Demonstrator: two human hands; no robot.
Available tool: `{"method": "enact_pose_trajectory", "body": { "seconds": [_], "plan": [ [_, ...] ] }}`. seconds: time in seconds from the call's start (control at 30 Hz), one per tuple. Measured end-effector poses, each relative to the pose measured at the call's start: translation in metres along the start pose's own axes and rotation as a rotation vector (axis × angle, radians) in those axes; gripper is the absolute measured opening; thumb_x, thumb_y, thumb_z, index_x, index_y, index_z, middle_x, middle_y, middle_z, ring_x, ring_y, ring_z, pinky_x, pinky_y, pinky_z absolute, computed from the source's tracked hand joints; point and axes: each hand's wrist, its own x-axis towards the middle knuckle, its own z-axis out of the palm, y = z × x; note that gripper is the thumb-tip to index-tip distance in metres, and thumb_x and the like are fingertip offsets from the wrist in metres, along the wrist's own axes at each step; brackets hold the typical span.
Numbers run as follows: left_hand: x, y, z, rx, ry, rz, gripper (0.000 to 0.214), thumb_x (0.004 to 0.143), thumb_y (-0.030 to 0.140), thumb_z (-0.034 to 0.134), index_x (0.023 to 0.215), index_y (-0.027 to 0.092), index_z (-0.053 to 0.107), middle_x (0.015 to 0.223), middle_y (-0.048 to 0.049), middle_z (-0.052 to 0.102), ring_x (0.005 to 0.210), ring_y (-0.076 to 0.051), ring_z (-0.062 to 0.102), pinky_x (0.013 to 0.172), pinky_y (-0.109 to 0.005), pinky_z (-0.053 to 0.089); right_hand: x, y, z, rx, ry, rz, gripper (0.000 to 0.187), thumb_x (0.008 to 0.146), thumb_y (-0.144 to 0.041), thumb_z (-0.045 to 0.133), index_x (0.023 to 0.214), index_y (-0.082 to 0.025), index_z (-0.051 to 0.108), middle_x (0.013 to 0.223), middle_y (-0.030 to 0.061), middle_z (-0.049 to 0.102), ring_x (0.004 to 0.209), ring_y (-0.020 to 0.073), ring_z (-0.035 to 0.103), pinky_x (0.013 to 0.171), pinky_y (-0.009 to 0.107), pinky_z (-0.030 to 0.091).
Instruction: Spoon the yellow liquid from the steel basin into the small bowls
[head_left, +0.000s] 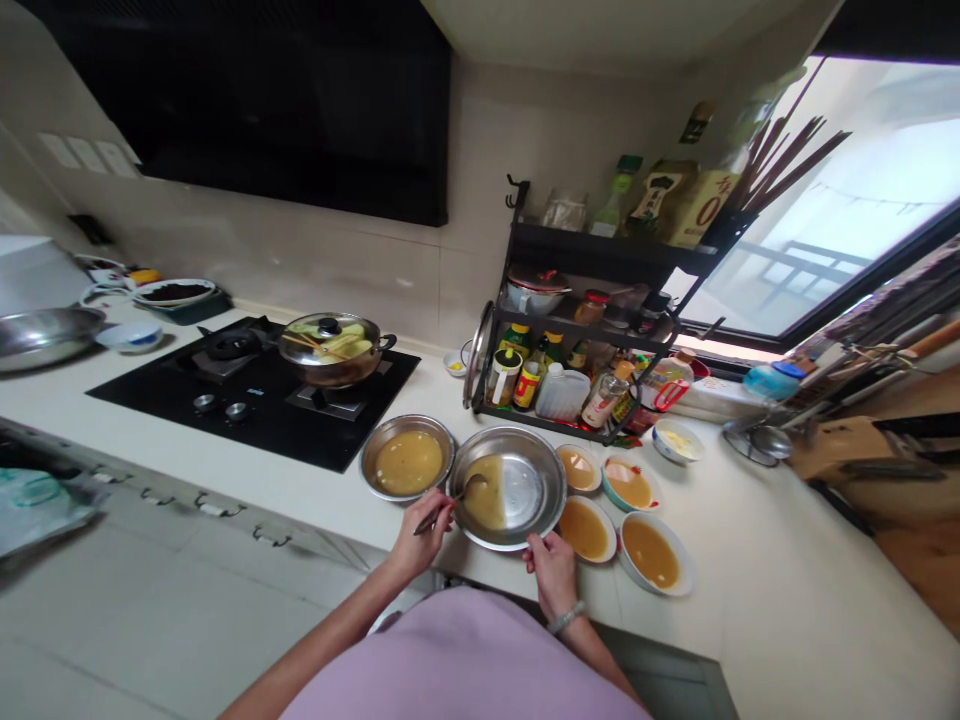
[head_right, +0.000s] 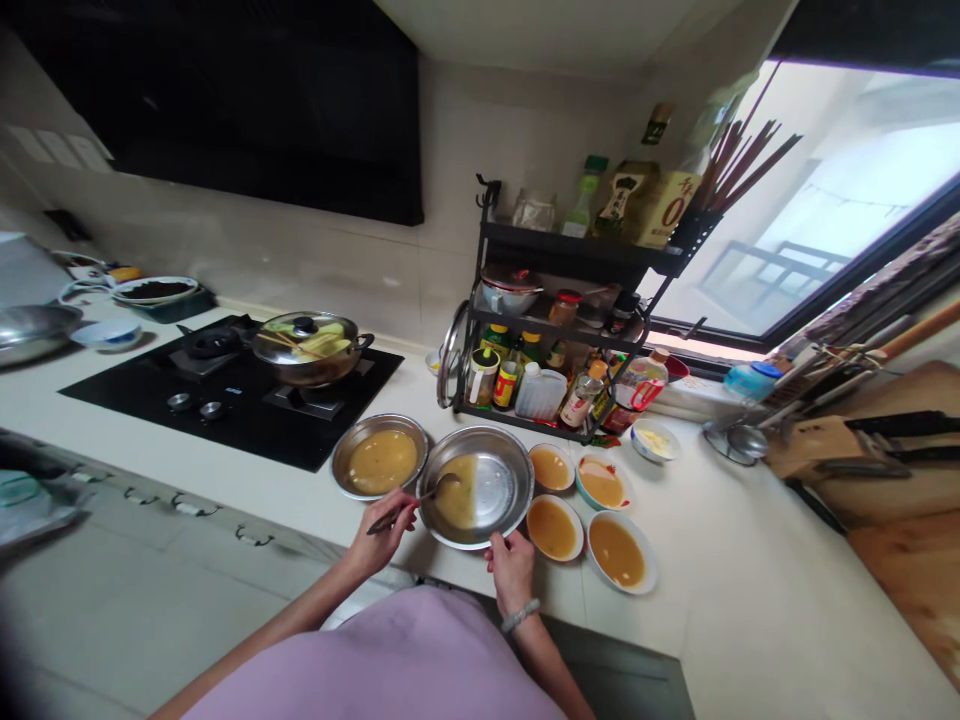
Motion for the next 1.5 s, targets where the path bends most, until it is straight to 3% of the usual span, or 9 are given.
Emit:
{"method": "enact_pose_trajectory", "body": {
  "seconds": [0.13,0.2,0.67,0.93,1.03,1.13,1.23,1.37,1.5],
  "plan": [
    [0.004,-0.009,0.001,-0.177,0.153,-0.253,0.025,0.077,0.042,0.059,0.077,0.017,0.064,0.059,-0.0028,0.065,0.053,-0.017,0.063,0.055,-0.029,0.051,-0.001,-0.001,0.000,-0.005,0.004,0.003,0.020,0.059,-0.036,0.060,0.052,-0.018,0.053,0.040,-0.0025,0.051,0.037,0.0100,0.043,0.037,0.021,0.031],
    [0.006,-0.011,-0.002,-0.264,0.217,-0.314,0.028,0.073,0.045,0.062,0.076,0.017,0.064,0.058,-0.0031,0.066,0.053,-0.018,0.064,0.056,-0.030,0.052,-0.002,-0.003,0.000,-0.001,-0.001,0.004,0.021,0.059,-0.037,0.060,0.052,-0.019,0.053,0.041,-0.0026,0.051,0.037,0.0101,0.043,0.037,0.021,0.031],
    [0.014,0.007,-0.023,-0.509,0.436,-0.437,0.022,0.062,0.033,0.072,0.070,0.014,0.062,0.071,-0.0053,0.068,0.054,-0.015,0.061,0.060,-0.031,0.053,0.000,-0.005,0.001,0.023,0.010,0.017,0.019,0.056,-0.034,0.059,0.050,-0.019,0.052,0.041,-0.0025,0.050,0.038,0.0100,0.043,0.036,0.020,0.030],
    [0.015,0.013,-0.056,-0.459,0.544,-0.363,0.032,0.062,0.040,0.072,0.076,0.013,0.063,0.073,-0.0050,0.068,0.057,-0.015,0.061,0.066,-0.032,0.052,0.002,-0.004,0.000,0.028,0.003,0.016,0.023,0.058,-0.037,0.062,0.049,-0.019,0.050,0.040,-0.0026,0.050,0.038,0.0107,0.045,0.036,0.021,0.031],
    [0.013,0.014,-0.070,-0.338,0.564,-0.345,0.031,0.066,0.042,0.068,0.079,0.015,0.063,0.071,-0.0046,0.068,0.058,-0.017,0.063,0.064,-0.032,0.052,0.002,-0.004,0.000,0.026,0.000,0.009,0.023,0.058,-0.038,0.062,0.050,-0.019,0.051,0.041,-0.0026,0.050,0.038,0.0105,0.045,0.036,0.020,0.031],
    [0.010,0.011,-0.079,-0.125,0.508,-0.263,0.023,0.071,0.040,0.064,0.079,0.019,0.065,0.065,-0.0033,0.066,0.058,-0.018,0.063,0.060,-0.029,0.051,0.002,-0.005,0.000,0.018,0.006,0.001,0.023,0.057,-0.037,0.063,0.050,-0.019,0.051,0.041,-0.0025,0.050,0.038,0.0106,0.045,0.036,0.020,0.031],
    [0.005,0.005,-0.084,0.069,0.394,-0.062,0.016,0.073,0.036,0.064,0.078,0.021,0.067,0.073,-0.0044,0.065,0.058,-0.016,0.061,0.059,-0.026,0.049,0.001,-0.005,0.001,0.005,0.004,0.002,0.023,0.057,-0.037,0.062,0.049,-0.019,0.051,0.040,-0.0020,0.050,0.038,0.0100,0.044,0.036,0.020,0.031],
    [-0.001,-0.001,-0.084,0.272,0.210,0.151,0.012,0.077,0.030,0.060,0.082,0.023,0.069,0.082,-0.0076,0.065,0.073,-0.018,0.063,0.071,-0.027,0.050,0.000,-0.006,0.001,0.001,0.006,0.006,0.021,0.057,-0.036,0.061,0.049,-0.019,0.051,0.040,-0.0018,0.050,0.037,0.0095,0.042,0.036,0.020,0.030],
    [-0.004,0.006,-0.074,0.296,0.225,0.224,0.013,0.081,0.025,0.057,0.087,0.023,0.068,0.086,-0.0087,0.065,0.078,-0.019,0.063,0.076,-0.029,0.049,-0.001,-0.005,0.001,-0.003,0.001,0.002,0.021,0.057,-0.036,0.061,0.050,-0.019,0.051,0.041,-0.0016,0.051,0.037,0.0102,0.043,0.036,0.021,0.030]
  ]
}}
